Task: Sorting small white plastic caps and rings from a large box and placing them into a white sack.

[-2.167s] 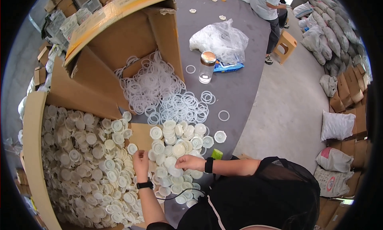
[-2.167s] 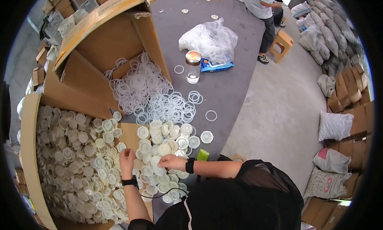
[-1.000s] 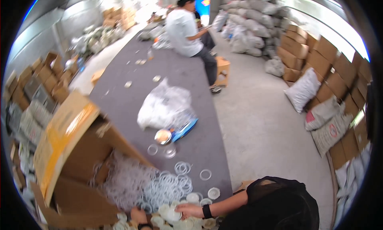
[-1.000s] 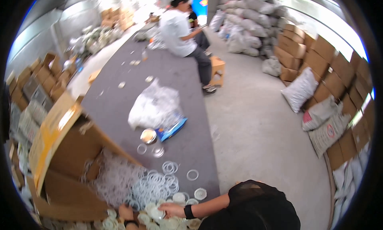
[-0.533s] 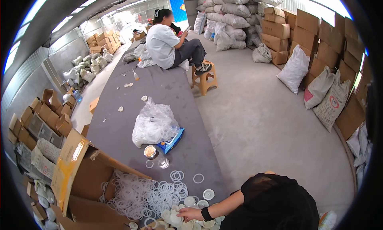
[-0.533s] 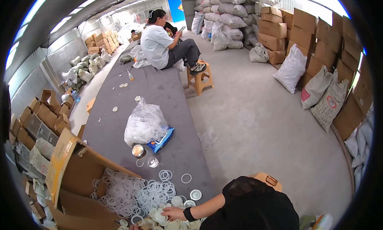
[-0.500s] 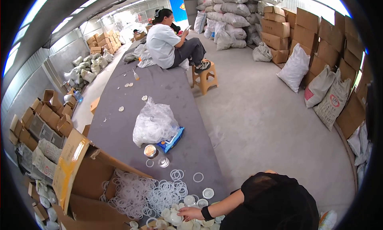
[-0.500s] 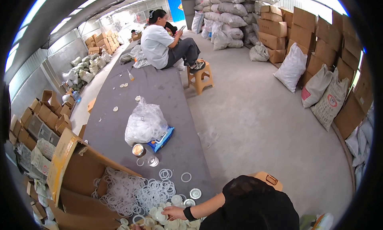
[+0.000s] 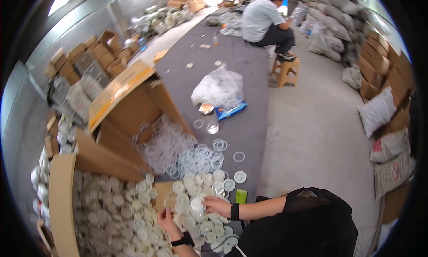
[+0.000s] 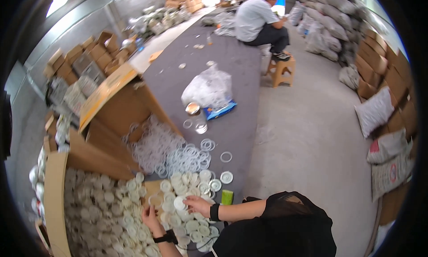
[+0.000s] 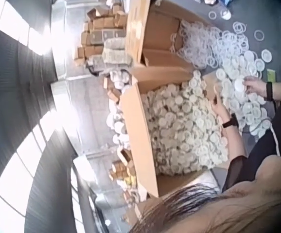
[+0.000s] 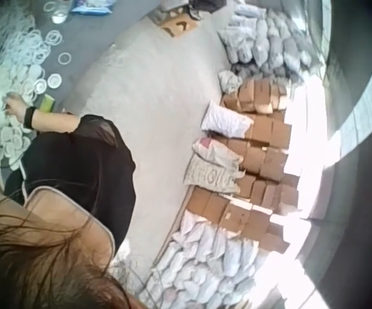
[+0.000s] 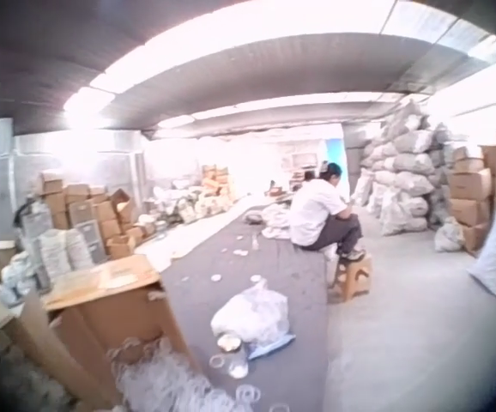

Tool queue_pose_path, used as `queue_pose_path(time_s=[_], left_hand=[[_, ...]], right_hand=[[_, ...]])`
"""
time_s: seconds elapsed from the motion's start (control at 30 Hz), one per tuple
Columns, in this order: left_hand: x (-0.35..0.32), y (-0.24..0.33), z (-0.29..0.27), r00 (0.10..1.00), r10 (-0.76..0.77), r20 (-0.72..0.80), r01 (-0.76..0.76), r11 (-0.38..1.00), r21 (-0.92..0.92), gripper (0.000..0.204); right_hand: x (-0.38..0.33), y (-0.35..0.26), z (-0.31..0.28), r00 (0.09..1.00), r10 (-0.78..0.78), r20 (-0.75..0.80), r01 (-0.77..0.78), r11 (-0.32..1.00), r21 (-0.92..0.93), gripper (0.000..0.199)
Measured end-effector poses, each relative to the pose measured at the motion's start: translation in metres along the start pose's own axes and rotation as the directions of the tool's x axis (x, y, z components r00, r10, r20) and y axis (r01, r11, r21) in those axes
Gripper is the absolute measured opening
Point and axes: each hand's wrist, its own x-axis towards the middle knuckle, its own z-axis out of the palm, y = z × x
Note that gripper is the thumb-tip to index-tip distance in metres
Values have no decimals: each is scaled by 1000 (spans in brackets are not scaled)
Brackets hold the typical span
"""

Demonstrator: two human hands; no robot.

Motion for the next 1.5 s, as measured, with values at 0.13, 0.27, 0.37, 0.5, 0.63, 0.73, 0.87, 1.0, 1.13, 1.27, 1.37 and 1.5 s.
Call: queue_pose_path(time_s=[0.13,0.27,0.37,0.5,0.63,0.73,0.87,1.0,1.13,1.27,1.37,1.5], left_hand=[[-59,24,8,952,-167,257,278,824,-494,7],[-95,21,5,959,-182,216,273,790,-549,4],[-106,18,-6,976,-180,120,216,819,-532,3],[-117,29,-14,976,-209,58,203,789,-580,4],[-125,21,-27,977,-178,115,210,747,-630,9],[-130,21,-32,984,-117,136,176,770,-613,12],[-136,35,-34,969,-136,205,240,701,-671,11],[-139,40,-38,941,-129,314,327,596,-734,9],[-142,45,-39,958,11,287,129,876,-464,8],[-140,41,-46,911,89,402,124,872,-474,6],[-136,36,-49,923,64,379,164,827,-538,5],[-136,29,-47,960,28,280,148,798,-585,6]], right_hand=[[-8,9,16,993,-103,64,99,993,64,35],[-21,12,39,971,-120,205,98,989,112,27],[-23,25,44,961,-119,248,86,986,140,22],[-32,34,55,950,-119,288,70,982,176,20],[-28,43,53,933,-47,357,-38,973,229,31],[-35,42,63,948,3,319,-65,981,185,32],[-29,54,56,940,24,340,-54,995,79,33],[-28,57,53,925,80,372,-173,959,225,32],[-28,56,55,883,188,431,-311,920,237,31],[-27,54,48,814,275,511,-443,864,240,29],[-25,53,48,836,273,476,-370,921,121,31],[-25,56,54,879,222,422,-309,939,151,31]])
